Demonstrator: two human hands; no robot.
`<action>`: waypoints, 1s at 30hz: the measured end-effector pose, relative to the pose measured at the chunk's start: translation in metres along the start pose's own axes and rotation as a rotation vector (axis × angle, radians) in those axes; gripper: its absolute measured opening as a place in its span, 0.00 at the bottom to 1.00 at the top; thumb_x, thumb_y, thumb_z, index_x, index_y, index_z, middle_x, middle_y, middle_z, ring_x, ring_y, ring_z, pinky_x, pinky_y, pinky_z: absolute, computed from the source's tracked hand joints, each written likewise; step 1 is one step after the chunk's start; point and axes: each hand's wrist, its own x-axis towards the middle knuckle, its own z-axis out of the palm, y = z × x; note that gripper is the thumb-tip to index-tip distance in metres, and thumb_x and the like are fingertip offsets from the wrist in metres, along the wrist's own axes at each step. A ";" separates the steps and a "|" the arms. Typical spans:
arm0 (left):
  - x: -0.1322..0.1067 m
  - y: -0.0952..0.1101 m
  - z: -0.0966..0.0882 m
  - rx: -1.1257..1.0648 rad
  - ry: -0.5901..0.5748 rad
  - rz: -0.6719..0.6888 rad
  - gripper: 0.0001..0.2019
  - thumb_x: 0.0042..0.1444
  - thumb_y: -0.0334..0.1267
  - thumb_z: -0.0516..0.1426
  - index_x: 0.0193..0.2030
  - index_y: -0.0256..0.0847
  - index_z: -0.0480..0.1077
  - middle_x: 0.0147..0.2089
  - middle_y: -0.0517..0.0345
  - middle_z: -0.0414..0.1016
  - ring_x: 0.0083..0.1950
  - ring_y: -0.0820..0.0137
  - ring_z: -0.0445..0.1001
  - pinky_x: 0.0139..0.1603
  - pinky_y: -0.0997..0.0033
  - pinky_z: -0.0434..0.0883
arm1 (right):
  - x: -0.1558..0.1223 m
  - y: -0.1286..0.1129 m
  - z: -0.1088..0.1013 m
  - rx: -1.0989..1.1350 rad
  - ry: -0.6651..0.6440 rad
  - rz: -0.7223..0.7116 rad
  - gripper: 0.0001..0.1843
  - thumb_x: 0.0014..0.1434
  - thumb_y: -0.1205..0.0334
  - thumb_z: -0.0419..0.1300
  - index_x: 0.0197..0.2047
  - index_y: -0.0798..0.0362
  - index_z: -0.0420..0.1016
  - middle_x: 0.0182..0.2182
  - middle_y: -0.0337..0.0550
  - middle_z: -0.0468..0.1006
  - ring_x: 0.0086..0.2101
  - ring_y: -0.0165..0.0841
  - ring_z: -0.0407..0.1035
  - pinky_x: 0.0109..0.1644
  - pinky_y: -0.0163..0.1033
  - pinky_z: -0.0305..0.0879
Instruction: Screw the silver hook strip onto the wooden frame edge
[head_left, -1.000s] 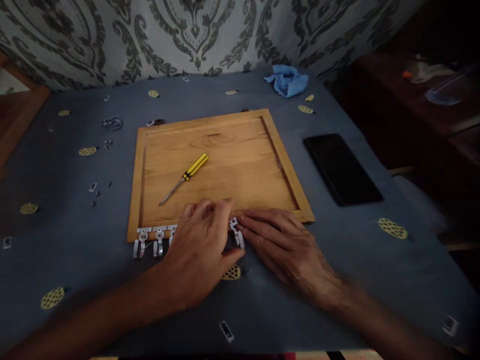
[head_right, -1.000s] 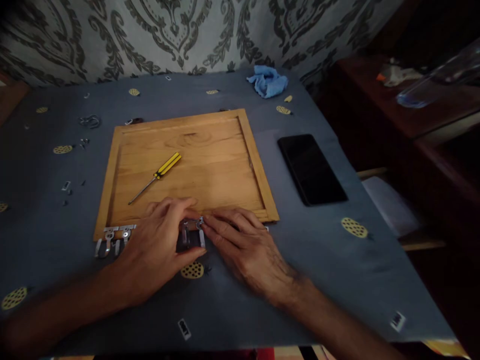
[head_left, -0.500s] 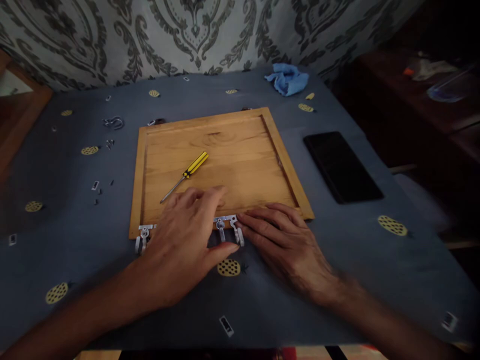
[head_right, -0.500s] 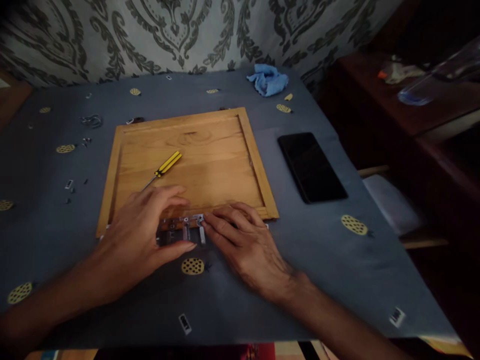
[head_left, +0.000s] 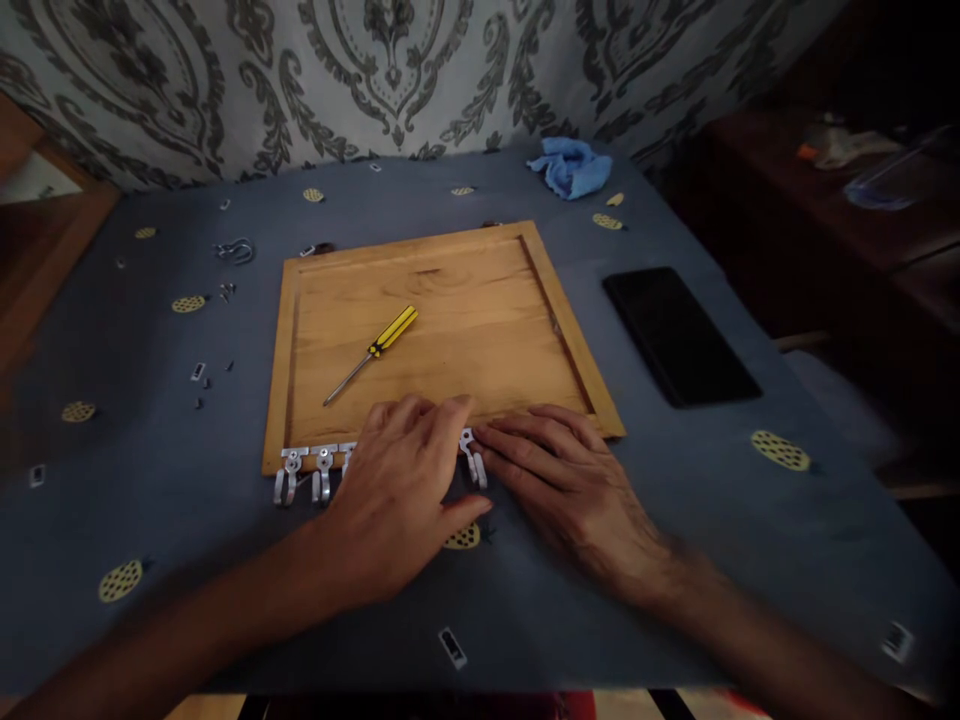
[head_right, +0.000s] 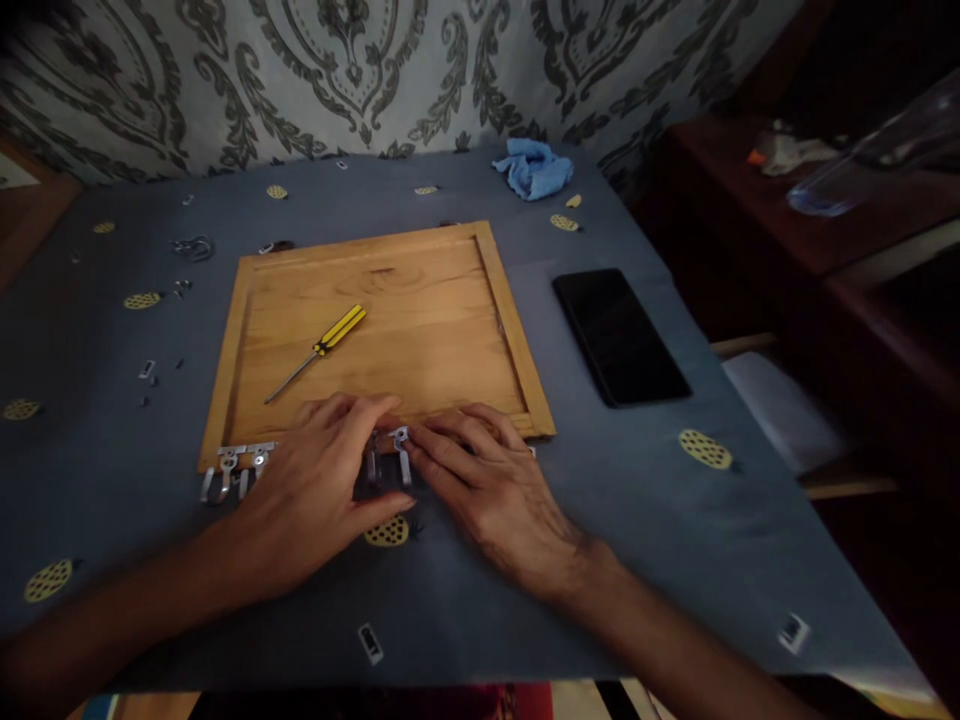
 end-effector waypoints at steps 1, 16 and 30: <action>0.000 0.000 0.001 0.004 0.003 -0.001 0.32 0.51 0.41 0.66 0.58 0.38 0.55 0.51 0.48 0.73 0.50 0.56 0.69 0.49 0.53 0.67 | 0.000 0.000 0.000 0.002 -0.001 0.001 0.15 0.69 0.66 0.49 0.51 0.53 0.75 0.49 0.43 0.80 0.50 0.37 0.68 0.57 0.50 0.62; 0.003 0.000 0.003 -0.033 0.061 -0.028 0.32 0.48 0.37 0.67 0.54 0.38 0.55 0.46 0.51 0.74 0.49 0.57 0.69 0.48 0.55 0.66 | -0.003 0.003 0.000 0.208 0.063 0.072 0.17 0.65 0.73 0.52 0.55 0.54 0.70 0.49 0.47 0.79 0.52 0.37 0.69 0.55 0.48 0.67; 0.003 -0.002 0.004 -0.043 0.056 -0.035 0.32 0.47 0.39 0.67 0.55 0.40 0.55 0.45 0.54 0.75 0.48 0.58 0.69 0.48 0.56 0.65 | -0.007 0.010 -0.004 0.367 0.213 0.261 0.17 0.59 0.81 0.52 0.41 0.51 0.74 0.39 0.44 0.79 0.41 0.34 0.74 0.45 0.45 0.70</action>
